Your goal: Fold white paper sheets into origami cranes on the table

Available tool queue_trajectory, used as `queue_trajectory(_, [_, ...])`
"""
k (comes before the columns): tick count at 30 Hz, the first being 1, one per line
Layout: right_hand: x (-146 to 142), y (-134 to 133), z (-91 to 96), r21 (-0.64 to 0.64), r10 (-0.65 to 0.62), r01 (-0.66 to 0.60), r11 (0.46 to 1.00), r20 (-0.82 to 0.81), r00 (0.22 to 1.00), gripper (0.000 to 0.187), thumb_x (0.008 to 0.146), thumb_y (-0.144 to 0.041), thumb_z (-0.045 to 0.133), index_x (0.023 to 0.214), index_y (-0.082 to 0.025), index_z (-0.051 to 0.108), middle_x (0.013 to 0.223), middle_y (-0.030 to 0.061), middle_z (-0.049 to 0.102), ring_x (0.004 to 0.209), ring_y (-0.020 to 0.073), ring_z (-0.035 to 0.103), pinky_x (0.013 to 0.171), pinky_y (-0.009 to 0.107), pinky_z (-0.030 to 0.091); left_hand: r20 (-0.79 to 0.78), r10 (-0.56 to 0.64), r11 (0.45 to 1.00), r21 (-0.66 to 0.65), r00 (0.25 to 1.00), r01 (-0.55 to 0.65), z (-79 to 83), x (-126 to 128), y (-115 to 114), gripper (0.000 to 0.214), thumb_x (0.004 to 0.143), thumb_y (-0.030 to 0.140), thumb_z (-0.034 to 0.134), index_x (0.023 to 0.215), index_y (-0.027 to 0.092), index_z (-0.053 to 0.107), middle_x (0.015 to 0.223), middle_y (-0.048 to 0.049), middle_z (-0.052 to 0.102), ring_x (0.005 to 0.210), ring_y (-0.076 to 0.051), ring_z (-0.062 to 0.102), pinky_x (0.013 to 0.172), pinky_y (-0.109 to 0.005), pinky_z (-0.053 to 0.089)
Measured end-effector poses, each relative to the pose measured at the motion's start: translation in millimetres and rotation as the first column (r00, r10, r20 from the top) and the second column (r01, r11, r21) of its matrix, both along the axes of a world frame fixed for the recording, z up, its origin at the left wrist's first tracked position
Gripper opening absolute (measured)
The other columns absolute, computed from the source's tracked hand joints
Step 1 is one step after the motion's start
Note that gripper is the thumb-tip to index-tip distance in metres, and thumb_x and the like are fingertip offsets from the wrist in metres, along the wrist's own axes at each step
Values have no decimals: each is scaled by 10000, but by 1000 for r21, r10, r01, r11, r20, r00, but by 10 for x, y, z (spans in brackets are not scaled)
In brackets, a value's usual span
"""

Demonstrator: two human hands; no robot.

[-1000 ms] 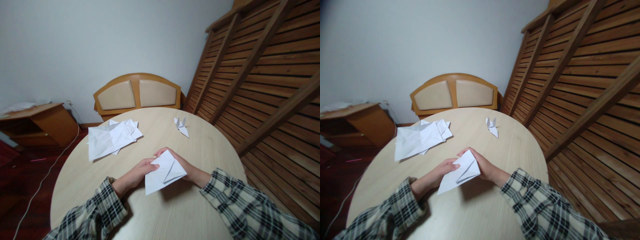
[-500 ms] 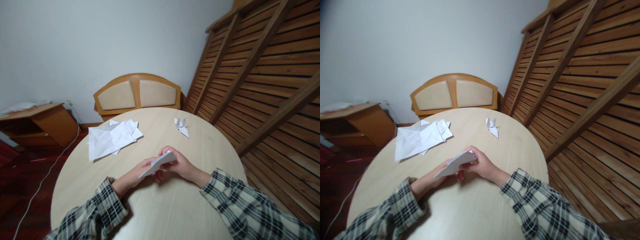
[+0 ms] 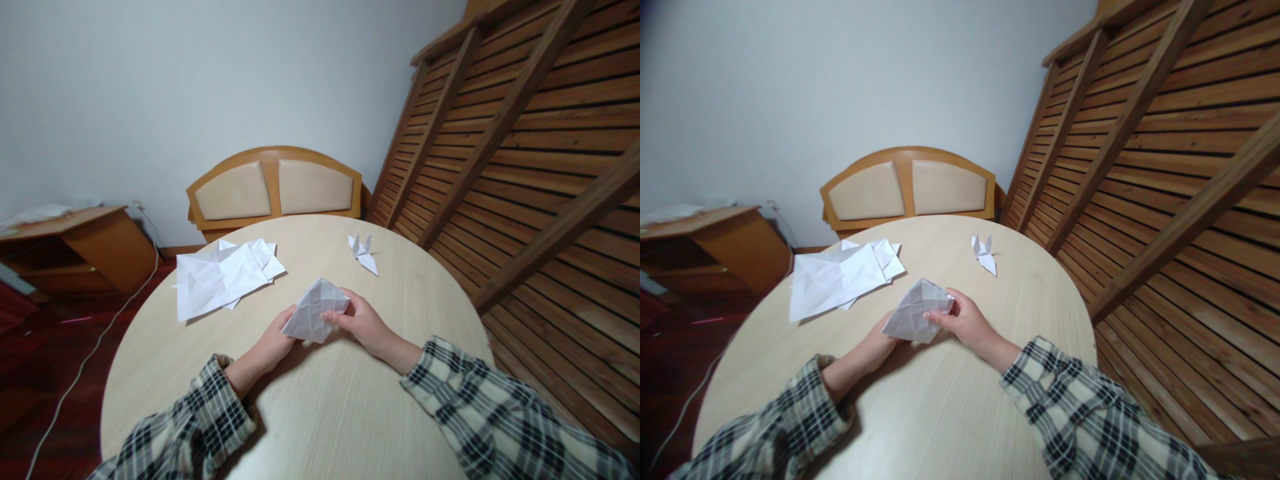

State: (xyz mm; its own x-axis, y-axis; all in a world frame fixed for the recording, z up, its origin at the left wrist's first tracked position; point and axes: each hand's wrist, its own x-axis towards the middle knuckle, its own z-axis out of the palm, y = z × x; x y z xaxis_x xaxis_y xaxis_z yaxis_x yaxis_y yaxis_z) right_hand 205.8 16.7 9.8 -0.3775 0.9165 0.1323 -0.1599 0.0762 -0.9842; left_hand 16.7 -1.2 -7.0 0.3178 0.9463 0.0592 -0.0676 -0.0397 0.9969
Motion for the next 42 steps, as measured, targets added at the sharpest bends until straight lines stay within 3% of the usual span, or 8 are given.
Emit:
queue_trajectory(4, [5,31,-29,15,-37,36,999,37,999,363,699,-368,792,950,-183,606,911,38,655,827,179,600,764,335,483,143,182,978,-127,973,-164,30,-9,35,548,841,666,536,864,136,672,824,-71,673,733,-181,568,700,-299,455])
queue_trajectory(8, [15,66,-76,8,-50,50,999,55,997,364,704,-362,791,950,-173,602,916,41,651,818,175,597,748,327,475,157,164,977,-164,974,-138,97,-18,21,676,782,775,495,837,125,674,788,-86,661,704,-198,564,635,-296,439])
queue_trajectory(12, [20,81,-96,29,-68,66,997,85,994,337,715,-355,784,932,-176,597,871,23,633,787,166,578,716,311,460,-24,120,993,-21,992,-120,148,-14,-7,457,749,573,701,853,129,692,793,-63,655,691,-169,531,627,-271,414])
queue_trajectory(15, [16,87,-107,39,-79,76,996,102,992,332,717,-356,786,925,-185,593,872,19,631,793,167,576,720,314,460,-120,150,988,64,981,-143,156,-8,-12,359,758,468,722,833,118,697,761,-60,650,667,-157,514,631,-273,400])
queue_trajectory(22, [-6,89,-114,-62,-41,40,997,-24,999,388,710,-390,798,928,-205,535,901,28,664,806,177,634,719,316,497,-92,214,975,73,972,-208,151,-4,0,340,775,421,700,912,109,691,820,-79,686,689,-170,546,644,-287,416])
queue_trajectory(29, [8,99,-120,-79,-47,45,996,-31,998,382,723,-420,783,875,-215,500,798,15,671,724,176,649,646,302,487,-51,259,965,64,964,-256,189,-9,-7,345,765,394,699,963,113,678,875,-96,700,740,-203,582,686,-319,441])
queue_trajectory(42, [21,110,-149,41,-76,72,997,93,993,350,749,-399,749,887,-224,479,833,21,672,772,189,659,676,322,501,-200,289,943,225,936,-244,202,-55,30,303,776,387,656,955,165,552,869,-45,621,792,-206,577,713,-329,460])
